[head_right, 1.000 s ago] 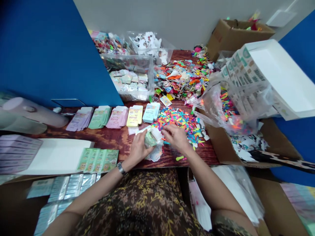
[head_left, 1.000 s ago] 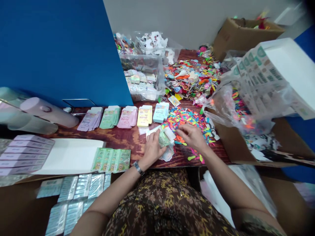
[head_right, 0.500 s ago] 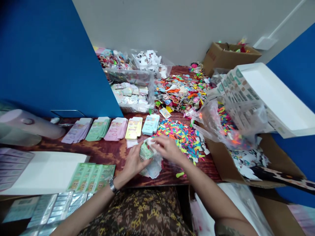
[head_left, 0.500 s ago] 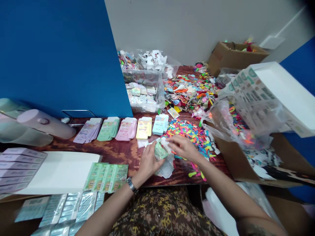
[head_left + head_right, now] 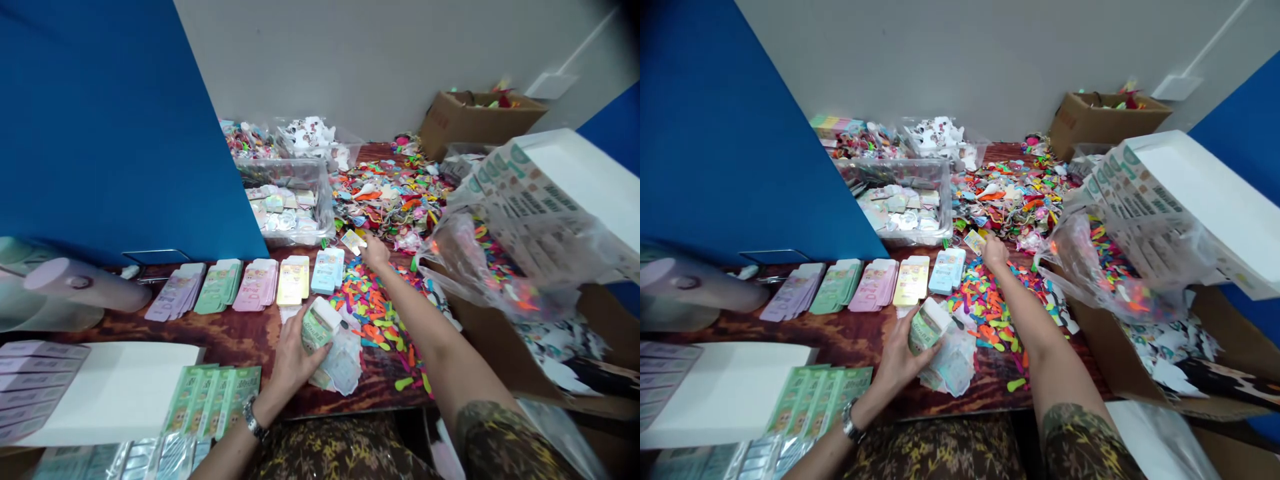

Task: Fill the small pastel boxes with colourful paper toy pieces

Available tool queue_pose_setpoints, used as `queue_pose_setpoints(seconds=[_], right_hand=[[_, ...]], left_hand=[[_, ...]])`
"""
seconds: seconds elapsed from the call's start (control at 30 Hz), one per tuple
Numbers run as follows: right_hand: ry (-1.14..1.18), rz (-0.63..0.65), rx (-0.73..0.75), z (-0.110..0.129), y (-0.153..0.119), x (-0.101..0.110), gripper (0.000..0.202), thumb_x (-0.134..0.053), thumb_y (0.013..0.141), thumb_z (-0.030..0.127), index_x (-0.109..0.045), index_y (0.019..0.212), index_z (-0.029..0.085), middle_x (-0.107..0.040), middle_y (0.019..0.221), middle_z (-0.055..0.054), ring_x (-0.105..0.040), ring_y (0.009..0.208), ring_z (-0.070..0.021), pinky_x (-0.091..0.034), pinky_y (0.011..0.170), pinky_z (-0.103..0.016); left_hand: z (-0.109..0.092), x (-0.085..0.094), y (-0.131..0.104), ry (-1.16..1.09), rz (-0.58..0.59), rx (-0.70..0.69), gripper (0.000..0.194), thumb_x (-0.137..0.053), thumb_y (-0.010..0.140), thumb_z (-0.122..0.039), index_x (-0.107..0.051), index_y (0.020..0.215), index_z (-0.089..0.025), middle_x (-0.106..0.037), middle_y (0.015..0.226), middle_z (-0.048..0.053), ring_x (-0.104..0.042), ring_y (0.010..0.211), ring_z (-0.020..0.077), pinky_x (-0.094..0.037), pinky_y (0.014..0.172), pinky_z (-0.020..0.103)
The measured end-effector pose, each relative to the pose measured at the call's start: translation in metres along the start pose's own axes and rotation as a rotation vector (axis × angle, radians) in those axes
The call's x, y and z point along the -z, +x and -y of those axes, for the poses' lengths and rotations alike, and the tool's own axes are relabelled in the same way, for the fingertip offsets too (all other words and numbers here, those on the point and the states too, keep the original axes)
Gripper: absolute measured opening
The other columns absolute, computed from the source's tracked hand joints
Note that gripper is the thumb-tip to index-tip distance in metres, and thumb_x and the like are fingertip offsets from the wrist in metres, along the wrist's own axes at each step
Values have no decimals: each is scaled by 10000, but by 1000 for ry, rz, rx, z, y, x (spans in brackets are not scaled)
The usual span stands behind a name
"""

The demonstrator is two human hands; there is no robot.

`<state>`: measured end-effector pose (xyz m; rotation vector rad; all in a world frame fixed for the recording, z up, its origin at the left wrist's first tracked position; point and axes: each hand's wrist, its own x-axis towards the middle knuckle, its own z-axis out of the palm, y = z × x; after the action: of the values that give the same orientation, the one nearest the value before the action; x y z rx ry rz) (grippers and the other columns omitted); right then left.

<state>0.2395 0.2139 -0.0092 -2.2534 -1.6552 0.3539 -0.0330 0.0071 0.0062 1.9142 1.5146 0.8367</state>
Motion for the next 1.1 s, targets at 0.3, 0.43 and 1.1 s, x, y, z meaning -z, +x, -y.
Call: queue_pose_setpoints(seconds=[0.3,0.43,1.1], right_hand=[[519,73,410,-1,-36,69,359,-456,939,399,-651,1160,194,-695,886,-41,-603,707,-168,-487,644,-292],[475,244,703,18,-73,93,257,-532,922,357,-705,1043,210,-694,914,-52,-616,763,-172,-474,689,-302],[179,197,925,54,-112,104,258,-442,980,261,-695,1012,219,-667,932,-72,-618,829,-188,-464,737,-295]], left_hand=[[10,2,24,128,-105,13,684,-742,746,-376,-477,1342,-167,-626,1206,125,-592,1129,297,-500,971,430],[7,3,29,181,-103,13,734,-749,752,-390,-441,1375,-156,-601,1239,136,-570,1138,302,-483,981,434],[7,9,26,222,-96,3,762,-722,731,-286,-391,1405,-158,-558,1266,137,-516,1163,312,-451,1009,453]])
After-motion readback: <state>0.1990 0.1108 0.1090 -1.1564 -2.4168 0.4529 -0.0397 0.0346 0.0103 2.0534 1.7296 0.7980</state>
